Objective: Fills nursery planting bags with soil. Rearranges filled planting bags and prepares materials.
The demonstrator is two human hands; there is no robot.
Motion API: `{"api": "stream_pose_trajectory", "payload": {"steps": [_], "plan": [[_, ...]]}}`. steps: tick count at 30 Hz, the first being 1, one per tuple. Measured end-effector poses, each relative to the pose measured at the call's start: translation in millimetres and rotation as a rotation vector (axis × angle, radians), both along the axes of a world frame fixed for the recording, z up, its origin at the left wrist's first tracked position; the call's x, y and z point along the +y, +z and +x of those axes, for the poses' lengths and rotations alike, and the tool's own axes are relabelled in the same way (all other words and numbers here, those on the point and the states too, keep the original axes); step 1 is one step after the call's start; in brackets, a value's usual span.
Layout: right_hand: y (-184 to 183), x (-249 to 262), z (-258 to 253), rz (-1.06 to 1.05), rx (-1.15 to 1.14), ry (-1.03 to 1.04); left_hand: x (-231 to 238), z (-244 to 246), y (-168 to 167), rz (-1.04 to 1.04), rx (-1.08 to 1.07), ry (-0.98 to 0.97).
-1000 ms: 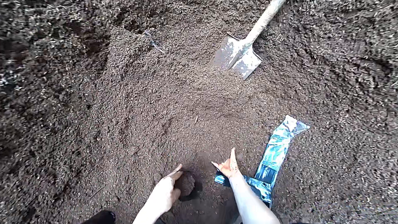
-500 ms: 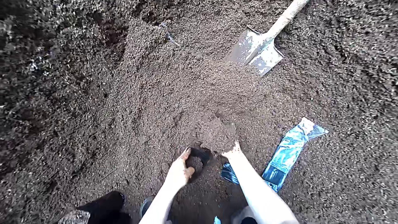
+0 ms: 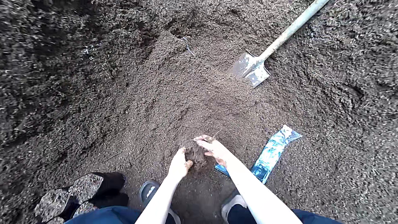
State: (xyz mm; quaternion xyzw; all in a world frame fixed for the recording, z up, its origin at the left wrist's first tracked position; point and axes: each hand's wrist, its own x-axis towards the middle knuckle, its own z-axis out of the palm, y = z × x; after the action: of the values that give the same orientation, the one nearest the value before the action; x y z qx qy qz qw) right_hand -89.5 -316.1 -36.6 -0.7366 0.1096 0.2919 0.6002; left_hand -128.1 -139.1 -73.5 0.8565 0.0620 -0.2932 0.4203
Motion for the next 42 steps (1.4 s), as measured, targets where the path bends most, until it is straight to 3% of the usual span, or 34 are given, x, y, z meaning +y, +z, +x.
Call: {"api": "stream_pose_trajectory", "payload": {"steps": [2,4,7,10,13,17,18,21,23,27,31,33,36,39,42], "plan": [[-15,-2,1,-0.359,-0.135,0.141,5,-4,-5,-0.024,-0.04,-0.034],[-37,-1,0,-0.627,-0.105,0.341,7,-5,-12,-0.022,-0.029,-0.09],[-39,9,-5,-0.763,-0.075,0.55,6,-9,-9,-0.01,0.01,-0.086],[1,11,-8,-0.753,-0.202,0.505,15,-13,24,-0.046,-0.082,0.018],[-5,10,-21,-0.669,-0.319,0.382,22,-28,29,-0.093,-0.114,0.082],[-38,-2,-5,-0.511,-0.052,0.386,25,-25,-17,0.032,-0.081,0.054],[-36,-15,2,-0.405,-0.039,0.23,25,-21,-18,0.051,-0.068,0.04],[-54,-65,10,0.109,-0.033,-0.512,22,-20,-17,0.053,-0.061,0.007],[-92,-85,9,0.271,0.106,-0.769,24,-17,-18,0.051,-0.078,-0.031],[-164,-50,-1,0.448,0.461,-0.832,26,-6,-13,0.226,0.023,-0.2],[-200,-3,41,0.68,0.417,-1.121,11,-1,-12,0.156,0.009,-0.296],[-207,12,68,0.772,0.371,-1.208,6,3,-11,0.083,-0.014,-0.275],[-199,23,104,0.842,0.317,-1.24,15,16,-10,0.008,0.034,-0.08],[-194,32,139,0.9,0.266,-1.223,10,19,-7,-0.028,0.0,-0.052],[-198,31,140,0.928,0.278,-1.233,14,17,-11,0.0,-0.069,-0.079]]}}
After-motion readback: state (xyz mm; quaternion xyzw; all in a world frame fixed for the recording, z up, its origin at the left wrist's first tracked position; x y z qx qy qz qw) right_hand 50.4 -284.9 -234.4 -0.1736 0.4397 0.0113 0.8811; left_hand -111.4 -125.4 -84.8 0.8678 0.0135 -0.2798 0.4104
